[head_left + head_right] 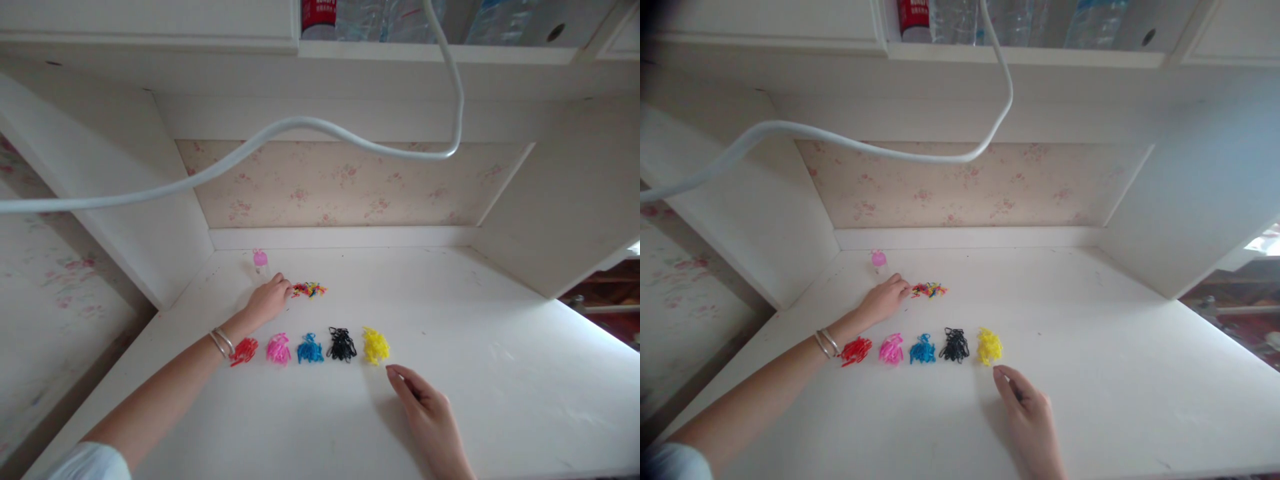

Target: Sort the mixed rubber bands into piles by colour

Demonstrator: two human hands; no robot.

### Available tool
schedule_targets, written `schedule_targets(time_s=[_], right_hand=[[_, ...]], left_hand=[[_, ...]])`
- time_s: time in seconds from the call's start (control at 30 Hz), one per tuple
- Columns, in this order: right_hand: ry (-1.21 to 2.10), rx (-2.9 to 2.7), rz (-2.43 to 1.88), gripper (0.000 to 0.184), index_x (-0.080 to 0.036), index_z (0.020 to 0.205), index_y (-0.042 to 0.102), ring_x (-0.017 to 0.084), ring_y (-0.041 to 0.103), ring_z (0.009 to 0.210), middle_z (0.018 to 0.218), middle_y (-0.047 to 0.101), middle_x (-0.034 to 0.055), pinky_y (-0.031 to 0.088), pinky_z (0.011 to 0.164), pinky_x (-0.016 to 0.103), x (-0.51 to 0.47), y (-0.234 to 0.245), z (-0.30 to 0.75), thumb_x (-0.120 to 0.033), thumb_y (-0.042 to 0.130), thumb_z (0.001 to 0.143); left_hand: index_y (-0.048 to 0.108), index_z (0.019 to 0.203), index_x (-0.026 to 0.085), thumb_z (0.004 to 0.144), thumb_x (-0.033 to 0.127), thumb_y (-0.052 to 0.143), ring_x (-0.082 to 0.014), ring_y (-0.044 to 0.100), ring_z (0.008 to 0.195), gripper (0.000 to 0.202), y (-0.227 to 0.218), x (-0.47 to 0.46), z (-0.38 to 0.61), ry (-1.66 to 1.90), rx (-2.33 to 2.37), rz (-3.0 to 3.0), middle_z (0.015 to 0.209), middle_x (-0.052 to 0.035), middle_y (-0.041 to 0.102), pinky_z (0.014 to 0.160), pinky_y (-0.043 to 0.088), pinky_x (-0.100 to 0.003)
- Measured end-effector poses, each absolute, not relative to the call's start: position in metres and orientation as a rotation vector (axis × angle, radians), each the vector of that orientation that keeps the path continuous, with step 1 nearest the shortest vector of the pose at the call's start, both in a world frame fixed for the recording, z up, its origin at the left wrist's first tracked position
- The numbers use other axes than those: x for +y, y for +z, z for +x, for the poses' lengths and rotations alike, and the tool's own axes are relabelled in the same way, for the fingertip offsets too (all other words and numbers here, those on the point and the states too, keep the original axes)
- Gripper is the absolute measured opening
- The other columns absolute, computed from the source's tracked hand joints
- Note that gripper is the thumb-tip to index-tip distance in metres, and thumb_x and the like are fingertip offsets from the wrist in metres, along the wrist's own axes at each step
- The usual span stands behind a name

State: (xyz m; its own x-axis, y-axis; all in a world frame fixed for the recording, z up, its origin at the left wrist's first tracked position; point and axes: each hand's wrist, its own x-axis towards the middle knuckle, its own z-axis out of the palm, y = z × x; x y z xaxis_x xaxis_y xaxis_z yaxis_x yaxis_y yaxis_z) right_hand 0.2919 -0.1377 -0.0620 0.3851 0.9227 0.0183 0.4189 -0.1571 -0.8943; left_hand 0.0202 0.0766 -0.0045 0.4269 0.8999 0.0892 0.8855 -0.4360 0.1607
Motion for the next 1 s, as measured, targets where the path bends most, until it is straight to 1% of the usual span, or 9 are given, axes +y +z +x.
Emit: schedule_targets(time_s=[0.13, 0.23, 0.33, 0.4, 0.7, 0.8, 0.87, 0.93, 1.0], right_hand=[[0.711, -1.173, -1.736, 0.041, -0.017, 0.096, 0.071, 0.017, 0.058, 0.065, 0.058, 0.061, 0.0001, 0.044, 0.059, 0.021, -0.138, -0.063, 0.291, -0.049, 0.055, 0.078], [0.703, -1.15, -1.715, 0.041, -0.017, 0.092, 0.072, 0.017, 0.057, 0.062, 0.057, 0.061, 0.0002, 0.044, 0.056, 0.022, -0.137, -0.062, 0.29, -0.051, 0.056, 0.076], [0.697, -1.139, -1.708, 0.042, -0.017, 0.091, 0.073, 0.016, 0.056, 0.061, 0.056, 0.06, 0.0003, 0.043, 0.054, 0.021, -0.137, -0.062, 0.29, -0.052, 0.056, 0.075], [0.71, -1.142, -1.713, 0.042, -0.017, 0.093, 0.072, 0.016, 0.056, 0.061, 0.055, 0.06, 0.0002, 0.043, 0.054, 0.021, -0.137, -0.063, 0.29, -0.051, 0.056, 0.076], [0.709, -1.14, -1.714, 0.045, -0.016, 0.094, 0.072, 0.016, 0.056, 0.06, 0.055, 0.06, 0.0009, 0.043, 0.053, 0.021, -0.139, -0.061, 0.291, -0.052, 0.055, 0.076], [0.701, -1.146, -1.709, 0.046, -0.016, 0.093, 0.073, 0.016, 0.056, 0.06, 0.054, 0.06, 0.0009, 0.043, 0.053, 0.021, -0.14, -0.059, 0.291, -0.054, 0.054, 0.075], [0.695, -1.15, -1.706, 0.045, -0.017, 0.092, 0.073, 0.016, 0.056, 0.06, 0.054, 0.06, 0.0009, 0.044, 0.053, 0.021, -0.14, -0.058, 0.291, -0.054, 0.054, 0.075], [0.696, -1.153, -1.705, 0.045, -0.017, 0.09, 0.073, 0.017, 0.057, 0.06, 0.054, 0.06, 0.0011, 0.044, 0.054, 0.021, -0.14, -0.058, 0.292, -0.055, 0.054, 0.075], [0.708, -1.16, -1.699, 0.045, -0.017, 0.09, 0.073, 0.017, 0.057, 0.062, 0.056, 0.061, 0.0017, 0.044, 0.055, 0.022, -0.14, -0.059, 0.292, -0.055, 0.054, 0.075]], left_hand=[[0.067, 0.093, 0.02, 0.093, 0.032, 0.04, -0.0154, 0.06, 0.092, 0.029, -0.006, 0.056, 0.058, 0.266, 1.4, 2.616, 0.103, -0.0046, 0.06, 0.083, 0.044, -0.026], [0.067, 0.088, 0.019, 0.091, 0.031, 0.045, -0.0153, 0.06, 0.091, 0.025, -0.014, 0.041, 0.094, 0.23, 1.25, 2.628, 0.1, -0.0044, 0.062, 0.083, 0.045, -0.029], [0.062, 0.098, 0.015, 0.09, 0.032, 0.049, -0.016, 0.06, 0.089, 0.023, -0.021, 0.031, 0.127, 0.184, 1.157, 2.63, 0.103, -0.0054, 0.062, 0.08, 0.049, -0.036], [0.058, 0.105, 0.015, 0.09, 0.032, 0.051, -0.0166, 0.06, 0.091, 0.024, -0.024, 0.028, 0.146, 0.156, 1.115, 2.636, 0.107, -0.0059, 0.061, 0.08, 0.05, -0.038], [0.056, 0.11, 0.016, 0.089, 0.03, 0.052, -0.0173, 0.06, 0.092, 0.026, -0.025, 0.024, 0.187, 0.103, 1.08, 2.605, 0.11, -0.0065, 0.06, 0.079, 0.051, -0.037], [0.06, 0.102, 0.015, 0.089, 0.03, 0.052, -0.0165, 0.06, 0.09, 0.022, -0.015, 0.026, 0.173, 0.181, 1.097, 2.581, 0.104, -0.0056, 0.062, 0.079, 0.05, -0.037], [0.065, 0.09, 0.016, 0.089, 0.027, 0.05, -0.0161, 0.061, 0.087, 0.018, -0.004, 0.026, 0.155, 0.257, 1.11, 2.56, 0.097, -0.0047, 0.064, 0.08, 0.047, -0.034], [0.068, 0.079, 0.017, 0.087, 0.024, 0.049, -0.0156, 0.06, 0.085, 0.022, 0.009, 0.021, 0.132, 0.341, 1.118, 2.532, 0.089, -0.0042, 0.066, 0.079, 0.045, -0.029], [0.069, 0.079, 0.018, 0.086, 0.024, 0.048, -0.0147, 0.06, 0.081, 0.023, 0.021, 0.01, 0.106, 0.418, 1.122, 2.493, 0.084, -0.0033, 0.067, 0.076, 0.043, -0.025]])
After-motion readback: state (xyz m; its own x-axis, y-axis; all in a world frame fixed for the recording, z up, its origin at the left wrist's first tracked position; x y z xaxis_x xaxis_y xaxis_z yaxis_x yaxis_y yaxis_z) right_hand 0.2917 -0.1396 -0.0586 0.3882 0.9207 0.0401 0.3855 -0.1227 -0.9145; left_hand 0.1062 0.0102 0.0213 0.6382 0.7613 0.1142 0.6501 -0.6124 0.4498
